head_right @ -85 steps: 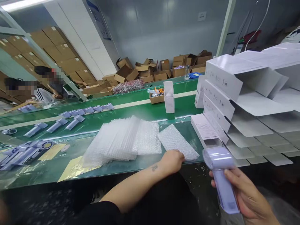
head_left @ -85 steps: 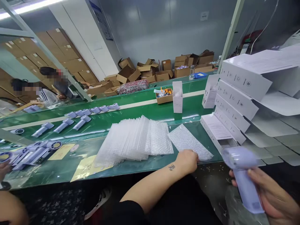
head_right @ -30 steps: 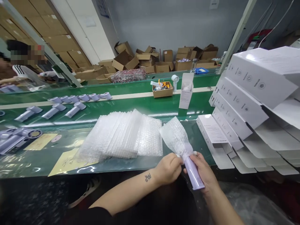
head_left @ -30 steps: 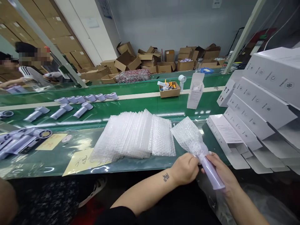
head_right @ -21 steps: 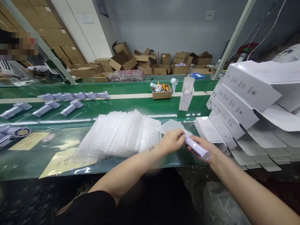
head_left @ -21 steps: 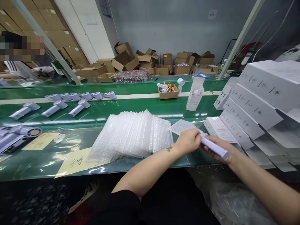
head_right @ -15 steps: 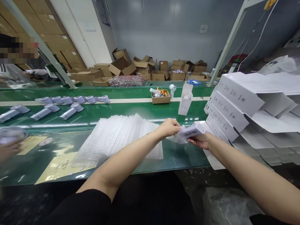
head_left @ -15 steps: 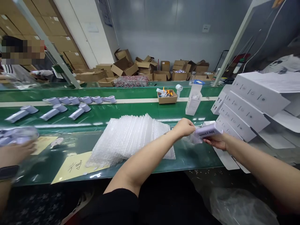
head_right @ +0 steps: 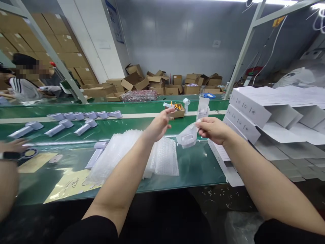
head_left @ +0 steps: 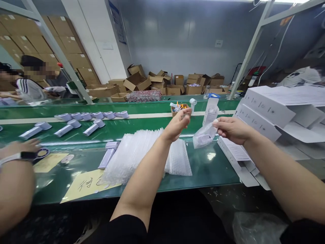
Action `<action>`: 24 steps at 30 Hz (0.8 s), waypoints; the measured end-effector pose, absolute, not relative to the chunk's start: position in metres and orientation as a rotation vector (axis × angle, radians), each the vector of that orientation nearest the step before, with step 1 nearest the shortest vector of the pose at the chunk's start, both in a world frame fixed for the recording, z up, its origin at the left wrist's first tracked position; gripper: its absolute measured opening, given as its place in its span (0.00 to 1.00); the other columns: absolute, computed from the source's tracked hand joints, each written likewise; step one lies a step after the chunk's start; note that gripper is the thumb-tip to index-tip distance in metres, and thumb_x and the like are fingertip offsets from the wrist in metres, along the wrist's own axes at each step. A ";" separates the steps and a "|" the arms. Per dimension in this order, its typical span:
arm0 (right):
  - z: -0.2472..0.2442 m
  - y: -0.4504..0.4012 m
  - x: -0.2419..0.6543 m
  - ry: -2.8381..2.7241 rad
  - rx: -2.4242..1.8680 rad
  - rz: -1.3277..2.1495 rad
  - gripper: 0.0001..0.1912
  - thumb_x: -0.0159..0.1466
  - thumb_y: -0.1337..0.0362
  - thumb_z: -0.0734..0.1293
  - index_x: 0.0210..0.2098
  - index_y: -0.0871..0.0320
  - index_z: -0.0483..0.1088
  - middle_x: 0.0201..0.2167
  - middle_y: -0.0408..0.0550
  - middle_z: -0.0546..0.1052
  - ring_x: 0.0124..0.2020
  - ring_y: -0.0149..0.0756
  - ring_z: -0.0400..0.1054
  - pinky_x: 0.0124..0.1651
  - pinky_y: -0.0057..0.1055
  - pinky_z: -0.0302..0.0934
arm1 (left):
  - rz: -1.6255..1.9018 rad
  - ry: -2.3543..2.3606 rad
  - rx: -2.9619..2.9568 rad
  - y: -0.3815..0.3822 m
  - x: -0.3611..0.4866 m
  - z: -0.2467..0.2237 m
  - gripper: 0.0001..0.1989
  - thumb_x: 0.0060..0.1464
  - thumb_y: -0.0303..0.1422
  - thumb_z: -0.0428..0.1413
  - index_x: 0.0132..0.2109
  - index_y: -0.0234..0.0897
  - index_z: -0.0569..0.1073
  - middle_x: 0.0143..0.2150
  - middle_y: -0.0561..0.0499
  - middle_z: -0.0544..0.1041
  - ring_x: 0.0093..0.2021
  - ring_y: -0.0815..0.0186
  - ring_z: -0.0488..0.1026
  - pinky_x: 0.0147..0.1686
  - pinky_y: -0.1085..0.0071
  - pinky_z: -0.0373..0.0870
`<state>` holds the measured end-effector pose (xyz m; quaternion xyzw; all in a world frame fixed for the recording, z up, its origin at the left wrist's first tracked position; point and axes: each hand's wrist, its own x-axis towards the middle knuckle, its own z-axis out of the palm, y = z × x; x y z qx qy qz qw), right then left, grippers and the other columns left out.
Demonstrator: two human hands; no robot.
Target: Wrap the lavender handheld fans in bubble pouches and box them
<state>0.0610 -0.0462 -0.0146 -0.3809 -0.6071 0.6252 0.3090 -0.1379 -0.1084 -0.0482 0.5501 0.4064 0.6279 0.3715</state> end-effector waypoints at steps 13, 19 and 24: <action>-0.164 -0.096 0.157 -1.838 -1.890 0.267 0.20 0.55 0.53 0.68 0.38 0.64 0.66 0.35 0.62 0.74 0.37 0.51 0.70 0.36 0.41 0.63 | 1.869 1.203 0.753 -0.109 -0.112 -0.114 0.18 0.40 0.40 0.62 0.36 0.33 0.71 0.25 0.54 0.70 0.21 0.74 0.65 0.15 0.80 0.57; -0.167 -0.100 0.127 -2.157 -1.838 0.038 0.14 0.65 0.67 0.52 0.45 0.61 0.65 0.34 0.58 0.74 0.30 0.44 0.70 0.32 0.36 0.57 | 1.916 1.221 0.447 -0.110 -0.142 -0.108 0.20 0.39 0.40 0.63 0.38 0.31 0.73 0.29 0.52 0.73 0.24 0.71 0.70 0.17 0.79 0.63; -0.092 -0.094 0.085 -2.583 -1.517 -0.324 0.20 0.59 0.79 0.54 0.45 0.56 0.66 0.33 0.54 0.71 0.26 0.40 0.69 0.26 0.32 0.54 | 2.102 1.137 0.310 -0.109 -0.151 -0.088 0.17 0.43 0.36 0.61 0.40 0.32 0.72 0.31 0.51 0.74 0.24 0.73 0.70 0.18 0.80 0.64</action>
